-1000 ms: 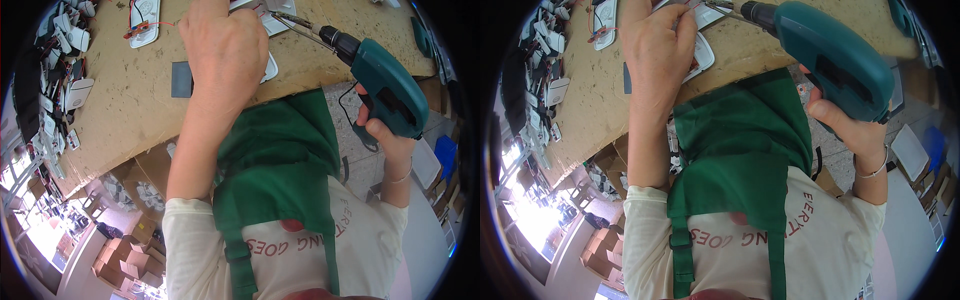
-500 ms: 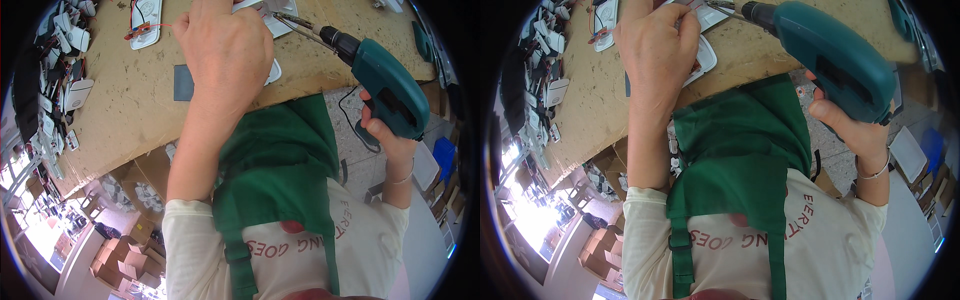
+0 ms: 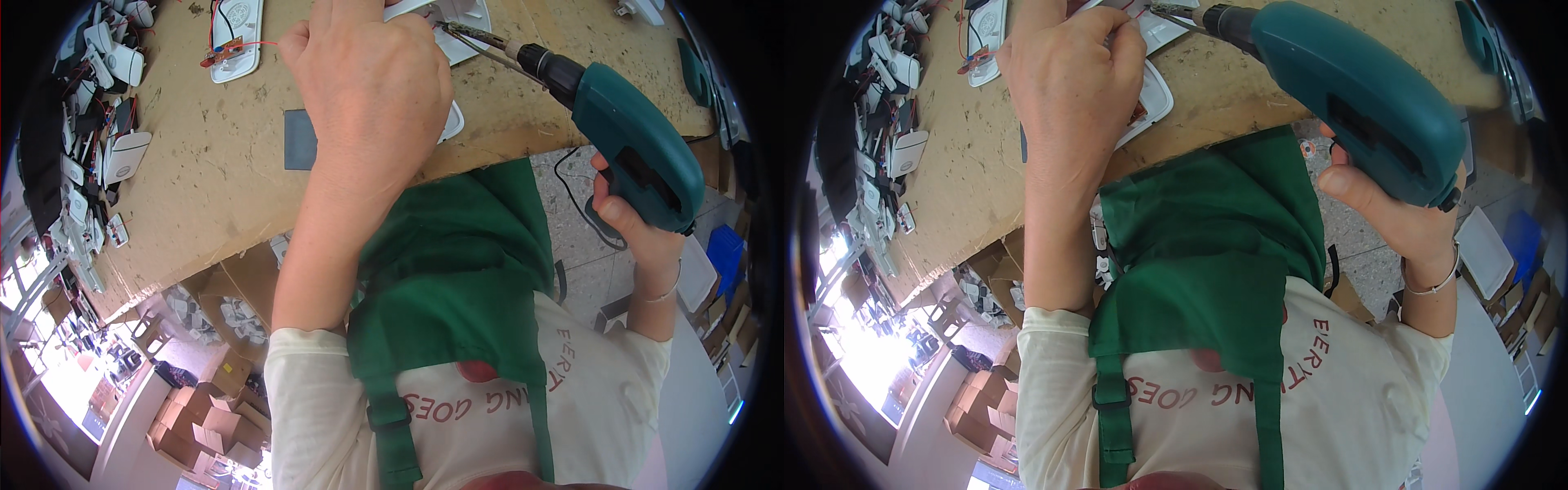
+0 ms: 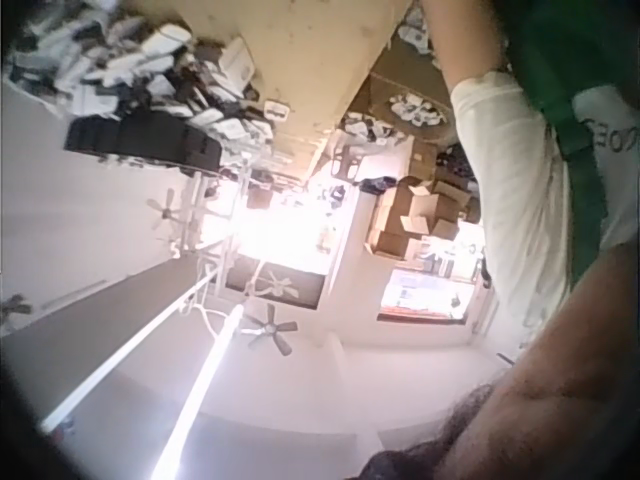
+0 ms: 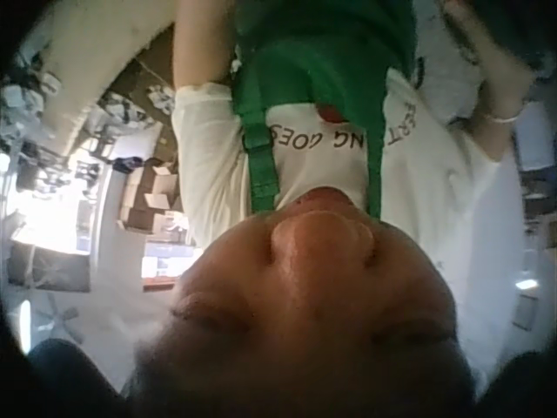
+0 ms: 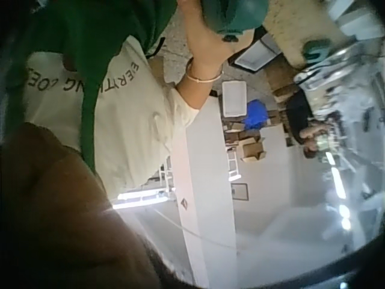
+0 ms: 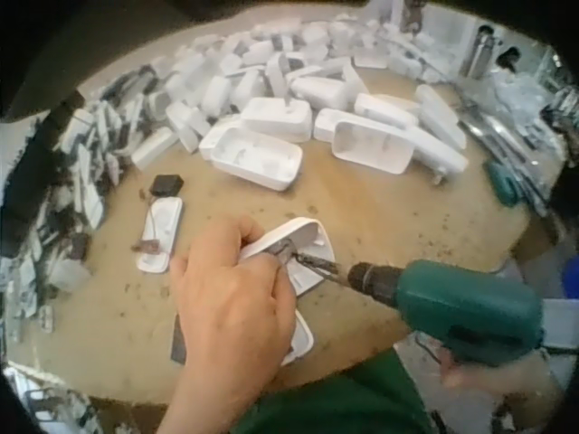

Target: Soldering internal wires and circuit boards into small plastic electronic housings on a factory assembly line.

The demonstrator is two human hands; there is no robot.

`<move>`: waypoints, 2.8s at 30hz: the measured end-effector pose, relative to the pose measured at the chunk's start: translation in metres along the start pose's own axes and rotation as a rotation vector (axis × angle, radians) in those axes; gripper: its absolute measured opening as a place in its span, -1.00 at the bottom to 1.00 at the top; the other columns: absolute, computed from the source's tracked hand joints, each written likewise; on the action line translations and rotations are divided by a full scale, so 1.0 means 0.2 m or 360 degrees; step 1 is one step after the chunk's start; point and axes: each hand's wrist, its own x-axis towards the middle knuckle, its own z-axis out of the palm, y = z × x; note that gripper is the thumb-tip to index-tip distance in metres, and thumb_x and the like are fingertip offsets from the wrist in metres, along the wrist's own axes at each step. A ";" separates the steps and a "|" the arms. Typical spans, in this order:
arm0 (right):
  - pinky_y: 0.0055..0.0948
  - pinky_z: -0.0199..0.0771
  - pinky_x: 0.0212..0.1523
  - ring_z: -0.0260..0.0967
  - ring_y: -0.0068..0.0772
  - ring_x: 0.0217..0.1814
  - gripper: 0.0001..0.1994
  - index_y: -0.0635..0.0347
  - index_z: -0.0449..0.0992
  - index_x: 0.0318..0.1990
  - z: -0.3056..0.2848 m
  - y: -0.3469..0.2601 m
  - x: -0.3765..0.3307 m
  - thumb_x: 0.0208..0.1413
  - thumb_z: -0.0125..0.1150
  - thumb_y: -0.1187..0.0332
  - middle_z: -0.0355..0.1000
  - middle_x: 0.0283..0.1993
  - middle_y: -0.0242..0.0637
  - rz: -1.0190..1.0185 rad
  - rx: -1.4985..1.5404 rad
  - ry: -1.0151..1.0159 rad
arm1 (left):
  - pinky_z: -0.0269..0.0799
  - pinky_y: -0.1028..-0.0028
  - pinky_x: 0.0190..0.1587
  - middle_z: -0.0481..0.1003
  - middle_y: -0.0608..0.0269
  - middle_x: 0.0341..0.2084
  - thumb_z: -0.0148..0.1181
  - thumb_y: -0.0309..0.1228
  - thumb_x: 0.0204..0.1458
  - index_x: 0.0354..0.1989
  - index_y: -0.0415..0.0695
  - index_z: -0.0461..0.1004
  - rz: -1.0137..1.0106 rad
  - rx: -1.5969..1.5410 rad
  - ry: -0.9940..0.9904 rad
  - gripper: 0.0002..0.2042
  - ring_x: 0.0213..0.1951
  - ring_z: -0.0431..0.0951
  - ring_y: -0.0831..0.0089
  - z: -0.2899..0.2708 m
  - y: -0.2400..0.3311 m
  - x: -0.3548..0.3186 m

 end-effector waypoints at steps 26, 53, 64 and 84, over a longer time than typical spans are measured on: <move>-0.58 0.42 -0.35 0.40 -0.55 -0.40 -0.66 0.28 0.56 -0.25 -0.07 -0.07 -0.03 -0.20 0.55 0.40 0.51 -0.40 -0.36 -0.0054 -0.0464 -0.0029 | 0.29 0.15 -0.27 0.43 -0.03 -0.33 0.17 -0.63 -0.25 -0.60 -0.31 0.46 0.0078 -0.0148 0.0024 -0.98 -0.28 0.43 -0.02 0.00 -0.02 0.01; -0.56 0.44 -0.27 0.41 -0.53 -0.34 -0.66 0.28 0.55 -0.22 -0.04 -0.11 0.00 -0.19 0.53 0.44 0.51 -0.37 -0.35 0.0052 -0.0284 -0.0002 | 0.18 0.15 -0.10 0.45 0.10 -0.23 0.19 -0.55 -0.18 -0.51 -0.22 0.46 0.0416 -0.0812 0.0956 -0.95 -0.20 0.42 0.14 0.20 -0.09 -0.02; -0.56 0.43 -0.25 0.40 -0.54 -0.32 -0.63 0.29 0.55 -0.18 -0.02 -0.09 0.00 -0.20 0.53 0.44 0.51 -0.35 -0.35 0.0054 -0.0266 0.0002 | 0.17 0.15 -0.09 0.44 0.10 -0.23 0.19 -0.53 -0.21 -0.59 -0.21 0.43 0.0097 0.0134 0.0025 -0.94 -0.23 0.41 0.14 0.00 0.00 -0.02; -0.58 0.50 -0.27 0.45 -0.56 -0.34 -0.63 0.30 0.56 -0.18 -0.02 -0.10 -0.02 -0.19 0.54 0.44 0.54 -0.33 -0.33 0.0101 -0.0268 0.0026 | 0.22 0.19 -0.29 0.42 0.05 -0.30 0.19 -0.58 -0.27 -0.62 -0.22 0.38 0.0211 -0.0407 0.0349 -0.91 -0.30 0.41 0.08 0.15 -0.07 -0.05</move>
